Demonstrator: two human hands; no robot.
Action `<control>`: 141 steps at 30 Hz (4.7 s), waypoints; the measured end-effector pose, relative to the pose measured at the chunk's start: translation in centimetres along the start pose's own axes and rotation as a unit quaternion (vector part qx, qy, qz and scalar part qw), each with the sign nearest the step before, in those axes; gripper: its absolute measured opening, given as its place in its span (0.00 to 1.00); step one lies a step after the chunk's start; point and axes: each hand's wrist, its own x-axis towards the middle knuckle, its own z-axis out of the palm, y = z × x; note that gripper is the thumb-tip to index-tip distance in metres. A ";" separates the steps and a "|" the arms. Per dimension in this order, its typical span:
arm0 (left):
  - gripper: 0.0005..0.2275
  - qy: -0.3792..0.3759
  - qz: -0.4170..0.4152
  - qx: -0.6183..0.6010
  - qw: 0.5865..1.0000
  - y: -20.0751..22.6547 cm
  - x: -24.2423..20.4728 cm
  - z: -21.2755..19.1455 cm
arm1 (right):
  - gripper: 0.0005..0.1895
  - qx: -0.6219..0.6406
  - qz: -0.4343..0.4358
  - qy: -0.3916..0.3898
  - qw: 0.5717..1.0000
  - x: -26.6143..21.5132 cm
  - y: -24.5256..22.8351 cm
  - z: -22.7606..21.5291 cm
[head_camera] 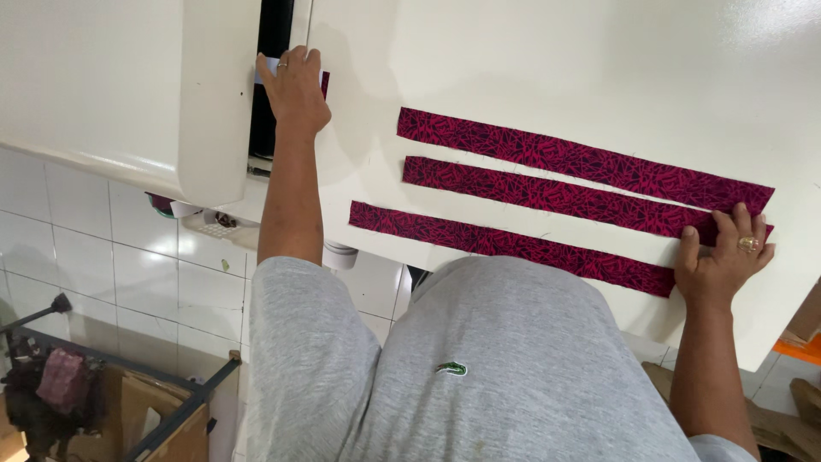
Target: The person repeatedly places white fabric strips over maroon patterned fabric strips on a sewing machine table, aligns them, and feeds them into the machine. The person then collects the finished strips and stacks them on the table.
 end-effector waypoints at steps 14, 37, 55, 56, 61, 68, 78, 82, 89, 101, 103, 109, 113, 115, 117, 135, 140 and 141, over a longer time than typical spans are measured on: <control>0.43 -0.040 -0.141 -0.203 0.968 4.2 -2.3 2.2 | 0.18 -0.023 -0.021 0.012 0.999 -0.2 1.1 0.7; 0.41 -0.011 -0.087 -0.233 0.969 9.6 -5.0 -1.2 | 0.23 0.004 0.034 -0.025 0.999 0.5 -1.9 -1.2; 0.48 -0.083 0.078 -0.158 0.981 18.7 -5.9 -0.1 | 0.46 -0.039 0.095 -0.207 0.973 9.3 -7.9 -2.1; 0.48 -0.086 0.079 -0.153 0.981 18.6 -4.9 -0.3 | 0.46 -0.039 0.095 -0.205 0.973 10.2 -8.2 -2.1; 0.49 -0.087 0.078 -0.136 0.984 18.3 -0.1 -1.3 | 0.45 -0.040 0.080 -0.200 0.976 15.0 -9.1 -1.3; 0.52 -0.011 0.098 -0.206 0.974 15.8 -5.7 -3.7 | 0.46 -0.074 -0.010 -0.168 0.983 9.3 -7.6 -2.7; 0.19 -0.095 -0.065 -0.274 0.955 11.1 -22.1 0.9 | 0.18 0.021 -0.055 -0.098 0.993 -4.0 -10.1 -4.8; 0.12 0.005 0.017 -0.305 0.952 10.9 -21.2 0.6 | 0.10 0.054 -0.090 -0.135 0.985 -2.0 -9.4 -5.8; 0.09 -0.069 -0.090 -0.515 0.850 10.4 -16.7 -1.7 | 0.21 0.194 0.139 -0.237 0.942 2.7 -6.0 -6.5; 0.12 0.033 -0.050 -0.514 0.856 10.7 -9.2 0.4 | 0.07 0.286 0.233 -0.088 0.925 8.1 -2.8 -4.3; 0.12 0.035 -0.048 -0.504 0.862 11.1 -8.5 0.3 | 0.07 0.261 0.246 -0.062 0.931 8.6 -3.0 -4.2; 0.20 0.077 -0.020 -0.380 0.922 12.3 -7.9 -1.0 | 0.26 0.122 0.178 0.069 0.974 8.9 -4.0 -4.0; 0.33 0.083 0.056 -0.260 0.960 16.5 -7.4 -1.2 | 0.31 -0.026 0.029 0.038 0.999 9.7 -4.9 -3.1; 0.41 0.042 0.093 -0.224 0.969 18.9 -7.2 -1.0 | 0.39 -0.083 -0.012 -0.016 0.996 10.6 -6.2 -1.9; 0.47 -0.011 0.102 -0.171 0.980 20.3 -6.8 -0.9 | 0.41 -0.062 0.025 -0.077 0.995 11.1 -7.5 -1.4; 0.44 -0.049 0.060 -0.167 0.983 19.0 -0.8 -3.6 | 0.43 -0.038 0.090 -0.148 0.984 17.1 -10.1 -1.2; 0.45 0.008 0.060 -0.209 0.976 17.8 -4.8 -3.3 | 0.46 -0.039 0.066 -0.132 0.988 12.0 -9.9 -1.4; 0.46 0.019 0.059 -0.212 0.975 17.6 -6.2 -3.1 | 0.47 -0.047 0.053 -0.134 0.989 10.0 -10.0 -1.5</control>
